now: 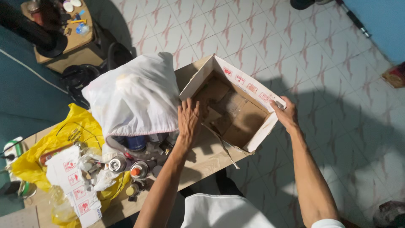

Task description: The person sorts various items including spray cans, light bulbs, and pieces of cardboard from a white bag and a box onto a wooden table by hand.

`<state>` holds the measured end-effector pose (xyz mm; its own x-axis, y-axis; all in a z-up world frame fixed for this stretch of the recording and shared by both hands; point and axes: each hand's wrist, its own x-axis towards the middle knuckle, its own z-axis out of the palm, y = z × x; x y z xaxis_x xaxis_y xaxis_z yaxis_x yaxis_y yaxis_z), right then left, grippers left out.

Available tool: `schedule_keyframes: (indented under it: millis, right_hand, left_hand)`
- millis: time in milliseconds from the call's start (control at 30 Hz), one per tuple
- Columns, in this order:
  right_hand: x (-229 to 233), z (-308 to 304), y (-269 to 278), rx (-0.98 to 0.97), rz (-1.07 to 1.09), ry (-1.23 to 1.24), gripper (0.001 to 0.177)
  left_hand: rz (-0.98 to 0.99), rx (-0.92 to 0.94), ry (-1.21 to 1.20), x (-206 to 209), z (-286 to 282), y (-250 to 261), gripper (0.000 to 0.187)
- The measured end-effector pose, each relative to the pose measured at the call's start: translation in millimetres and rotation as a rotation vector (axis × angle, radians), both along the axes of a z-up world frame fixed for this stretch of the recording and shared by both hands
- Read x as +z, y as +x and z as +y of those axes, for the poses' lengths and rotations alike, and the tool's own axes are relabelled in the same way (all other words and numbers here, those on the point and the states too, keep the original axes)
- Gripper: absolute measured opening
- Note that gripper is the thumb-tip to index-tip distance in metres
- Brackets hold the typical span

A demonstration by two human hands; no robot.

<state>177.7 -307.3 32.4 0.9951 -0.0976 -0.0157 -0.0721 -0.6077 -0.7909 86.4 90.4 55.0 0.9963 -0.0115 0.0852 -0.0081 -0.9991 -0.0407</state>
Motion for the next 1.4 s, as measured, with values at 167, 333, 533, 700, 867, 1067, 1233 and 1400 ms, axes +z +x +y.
schedule_keyframes:
  millis: [167,333,533,700,867,1067,1233,1400]
  right_hand:
    - [10,12,-37,0.027,-0.163,-0.245,0.028]
    - [24,31,-97,-0.031,-0.200,-0.284,0.026]
    - [34,64,-128,-0.038,-0.018,-0.175,0.022]
    - [29,69,-133,0.085,-0.124,-0.135,0.020]
    - [35,63,-132,0.169,-0.079,-0.179,0.019]
    - [15,63,-134,0.116,-0.114,-0.272,0.020]
    - [-9,49,-121,0.109,-0.006,-0.362,0.038]
    - [18,54,-133,0.053,-0.186,-0.412,0.065]
  left_hand:
    - [0.085,-0.010,-0.396,-9,-23,-50,0.053]
    - [-0.155,0.089,-0.809,53,-35,-78,0.045]
    - [-0.258,0.195,-1.081,79,-51,-106,0.080]
    - [-0.377,0.248,-1.217,47,-69,-120,0.096]
    - [-0.236,0.355,-1.229,12,-77,-136,0.087]
    - [0.013,0.139,-1.374,6,-64,-139,0.099]
    - [-0.038,0.132,-1.164,40,-57,-146,0.099]
    - [-0.080,0.147,-1.262,69,-35,-177,0.088]
